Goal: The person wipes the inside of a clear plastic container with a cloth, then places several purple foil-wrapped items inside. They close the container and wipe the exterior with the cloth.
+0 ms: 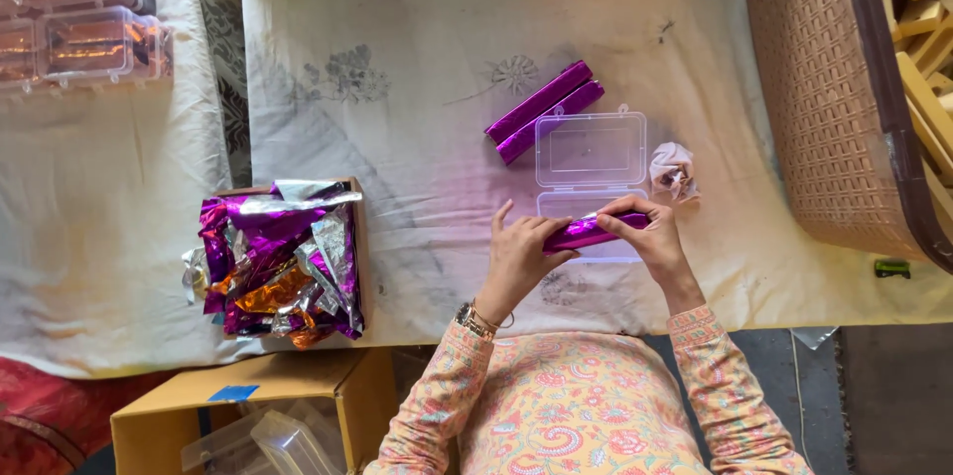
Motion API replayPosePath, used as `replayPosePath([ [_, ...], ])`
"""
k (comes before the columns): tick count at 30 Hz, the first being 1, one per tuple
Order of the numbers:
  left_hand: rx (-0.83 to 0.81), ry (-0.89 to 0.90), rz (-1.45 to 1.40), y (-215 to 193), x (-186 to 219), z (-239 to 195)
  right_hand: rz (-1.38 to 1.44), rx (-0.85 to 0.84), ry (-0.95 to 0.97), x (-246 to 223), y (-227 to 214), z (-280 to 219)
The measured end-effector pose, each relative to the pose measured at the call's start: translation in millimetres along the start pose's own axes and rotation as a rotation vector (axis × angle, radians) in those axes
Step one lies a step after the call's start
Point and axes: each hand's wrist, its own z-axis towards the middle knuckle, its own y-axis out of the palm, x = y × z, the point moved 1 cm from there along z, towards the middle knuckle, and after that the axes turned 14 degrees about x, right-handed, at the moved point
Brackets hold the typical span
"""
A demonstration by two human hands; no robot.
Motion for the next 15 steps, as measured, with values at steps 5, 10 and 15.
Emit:
replayPosePath([
  [5,0.081,0.085,-0.029,8,5,-3,-0.095,0.088,0.001,-44,6,-6],
  [10,0.015,0.135,0.001,24,2,-3,-0.698,0.104,-0.635,-82,-2,-12],
  [15,0.009,0.151,-0.124,42,2,8,-0.862,-0.184,-0.465,-59,-18,-9],
])
